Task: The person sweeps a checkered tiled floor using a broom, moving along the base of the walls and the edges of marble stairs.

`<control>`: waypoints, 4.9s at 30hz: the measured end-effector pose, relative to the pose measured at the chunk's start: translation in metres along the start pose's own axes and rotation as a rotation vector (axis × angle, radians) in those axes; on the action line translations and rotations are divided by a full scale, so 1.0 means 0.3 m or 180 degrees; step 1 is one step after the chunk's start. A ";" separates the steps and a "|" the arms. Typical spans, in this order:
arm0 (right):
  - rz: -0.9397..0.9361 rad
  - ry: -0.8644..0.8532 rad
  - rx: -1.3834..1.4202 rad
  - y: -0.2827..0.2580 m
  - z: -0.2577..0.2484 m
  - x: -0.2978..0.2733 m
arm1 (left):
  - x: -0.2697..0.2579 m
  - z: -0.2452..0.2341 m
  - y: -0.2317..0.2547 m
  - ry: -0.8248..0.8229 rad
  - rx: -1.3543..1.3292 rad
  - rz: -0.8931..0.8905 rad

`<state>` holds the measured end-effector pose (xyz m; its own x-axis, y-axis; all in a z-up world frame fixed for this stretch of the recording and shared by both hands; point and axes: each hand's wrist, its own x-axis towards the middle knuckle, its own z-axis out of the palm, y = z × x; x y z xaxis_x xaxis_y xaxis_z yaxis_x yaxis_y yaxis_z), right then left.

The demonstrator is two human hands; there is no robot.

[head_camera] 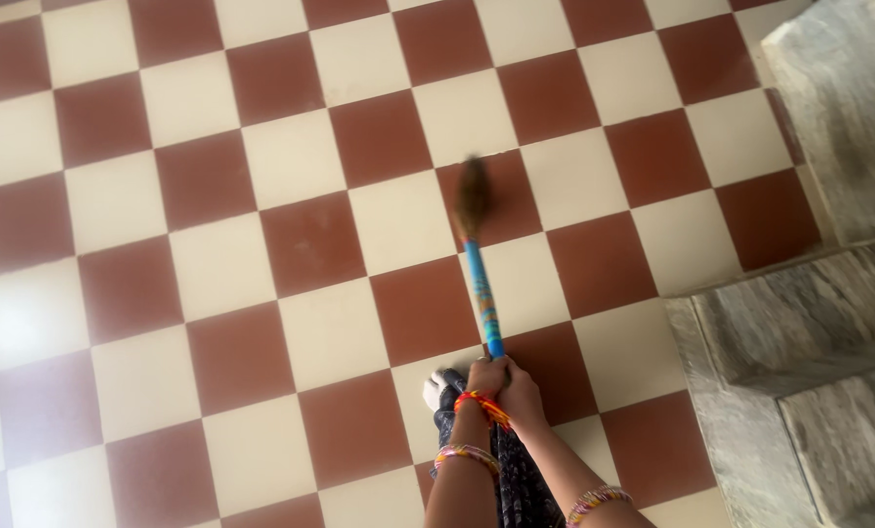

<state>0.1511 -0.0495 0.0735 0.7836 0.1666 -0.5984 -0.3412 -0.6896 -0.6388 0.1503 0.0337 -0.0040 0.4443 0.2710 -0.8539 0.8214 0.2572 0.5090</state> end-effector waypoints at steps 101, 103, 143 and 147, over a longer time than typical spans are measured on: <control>-0.0498 -0.1093 -0.1286 -0.790 0.050 0.633 | 0.380 -0.413 0.674 0.1019 -0.1249 -0.0398; -0.0596 -0.1018 -0.1165 -0.807 0.055 0.629 | 0.371 -0.417 0.692 0.1013 -0.1608 -0.0293; 0.0170 -0.1296 -0.0275 -0.978 0.050 0.999 | 0.610 -0.439 1.078 0.0906 -0.0824 -0.0237; -0.0195 -0.1135 -0.0438 -1.080 0.034 0.947 | 0.587 -0.514 1.093 0.1086 -0.0904 -0.0264</control>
<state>0.4790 0.2285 0.1056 0.5624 0.4284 -0.7073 -0.2075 -0.7548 -0.6222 0.4427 0.3086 0.0291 0.1988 0.5167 -0.8328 0.6974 0.5224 0.4906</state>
